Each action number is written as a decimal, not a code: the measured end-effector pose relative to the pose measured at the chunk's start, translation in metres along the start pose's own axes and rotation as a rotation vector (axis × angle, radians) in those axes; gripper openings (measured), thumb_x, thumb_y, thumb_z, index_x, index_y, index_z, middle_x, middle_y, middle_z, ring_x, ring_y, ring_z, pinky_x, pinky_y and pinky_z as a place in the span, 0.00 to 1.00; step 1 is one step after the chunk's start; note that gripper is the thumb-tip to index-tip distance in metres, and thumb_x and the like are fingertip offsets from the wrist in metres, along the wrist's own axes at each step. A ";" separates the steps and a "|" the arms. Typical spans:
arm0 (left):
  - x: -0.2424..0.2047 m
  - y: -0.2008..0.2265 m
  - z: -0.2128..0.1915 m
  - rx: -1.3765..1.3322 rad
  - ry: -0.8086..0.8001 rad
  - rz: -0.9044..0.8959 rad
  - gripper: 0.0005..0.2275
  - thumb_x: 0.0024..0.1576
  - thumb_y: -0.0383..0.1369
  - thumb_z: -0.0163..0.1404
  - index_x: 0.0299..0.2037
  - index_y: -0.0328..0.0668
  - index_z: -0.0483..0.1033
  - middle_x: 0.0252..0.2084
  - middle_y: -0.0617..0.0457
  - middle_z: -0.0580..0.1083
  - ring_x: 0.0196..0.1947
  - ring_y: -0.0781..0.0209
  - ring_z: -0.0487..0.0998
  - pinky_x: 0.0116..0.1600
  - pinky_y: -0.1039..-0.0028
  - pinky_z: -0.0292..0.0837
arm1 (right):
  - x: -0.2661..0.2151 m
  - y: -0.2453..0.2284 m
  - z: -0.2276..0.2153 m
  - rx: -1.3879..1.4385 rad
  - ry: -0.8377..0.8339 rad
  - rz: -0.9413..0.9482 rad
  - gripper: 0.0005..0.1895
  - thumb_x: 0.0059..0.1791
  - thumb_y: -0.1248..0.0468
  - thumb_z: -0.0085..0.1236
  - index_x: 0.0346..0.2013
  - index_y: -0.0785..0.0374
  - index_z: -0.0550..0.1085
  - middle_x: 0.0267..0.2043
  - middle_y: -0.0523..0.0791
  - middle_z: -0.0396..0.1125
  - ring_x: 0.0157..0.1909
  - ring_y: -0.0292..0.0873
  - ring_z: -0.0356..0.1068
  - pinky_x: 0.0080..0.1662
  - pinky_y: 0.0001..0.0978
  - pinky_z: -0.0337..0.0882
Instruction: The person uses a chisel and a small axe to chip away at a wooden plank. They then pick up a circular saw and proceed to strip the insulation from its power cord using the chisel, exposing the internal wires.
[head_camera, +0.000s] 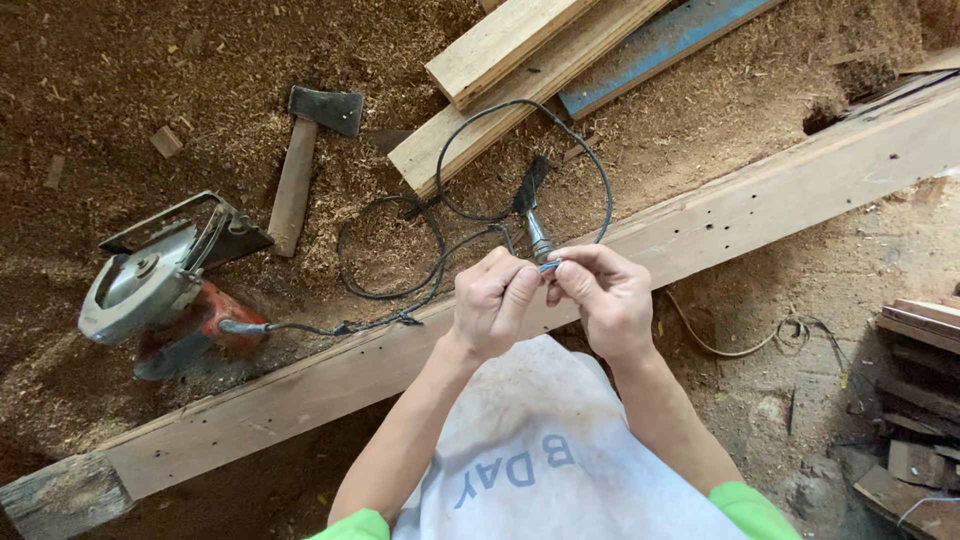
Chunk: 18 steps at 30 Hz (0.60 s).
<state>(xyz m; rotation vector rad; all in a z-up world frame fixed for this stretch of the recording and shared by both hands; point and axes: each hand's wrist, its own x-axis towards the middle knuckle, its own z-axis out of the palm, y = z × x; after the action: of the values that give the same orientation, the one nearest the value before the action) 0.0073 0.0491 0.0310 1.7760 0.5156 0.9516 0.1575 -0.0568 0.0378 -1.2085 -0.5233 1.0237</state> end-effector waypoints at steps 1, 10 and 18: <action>0.001 0.002 0.003 0.041 0.026 0.031 0.07 0.65 0.28 0.50 0.36 0.35 0.78 0.31 0.48 0.76 0.29 0.57 0.71 0.34 0.69 0.67 | -0.003 -0.004 0.006 -0.174 0.038 -0.075 0.09 0.53 0.71 0.60 0.46 0.74 0.77 0.37 0.49 0.75 0.35 0.37 0.74 0.40 0.27 0.75; -0.011 0.007 0.034 0.217 0.219 -0.119 0.05 0.64 0.30 0.53 0.41 0.37 0.80 0.31 0.47 0.72 0.29 0.55 0.74 0.34 0.67 0.69 | -0.014 -0.013 0.046 -0.747 0.324 -0.570 0.07 0.50 0.74 0.67 0.42 0.70 0.79 0.41 0.48 0.74 0.38 0.36 0.73 0.40 0.25 0.73; -0.014 0.016 0.047 -0.015 0.218 -0.304 0.07 0.65 0.30 0.51 0.43 0.35 0.80 0.33 0.48 0.73 0.30 0.57 0.75 0.36 0.70 0.70 | -0.020 0.001 0.031 -0.764 0.269 -0.720 0.07 0.51 0.74 0.65 0.43 0.67 0.77 0.46 0.50 0.74 0.43 0.38 0.75 0.44 0.29 0.75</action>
<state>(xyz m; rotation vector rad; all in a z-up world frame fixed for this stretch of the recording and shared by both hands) 0.0345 0.0057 0.0319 1.5331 0.8881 0.9338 0.1227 -0.0584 0.0498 -1.6044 -1.0869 0.0141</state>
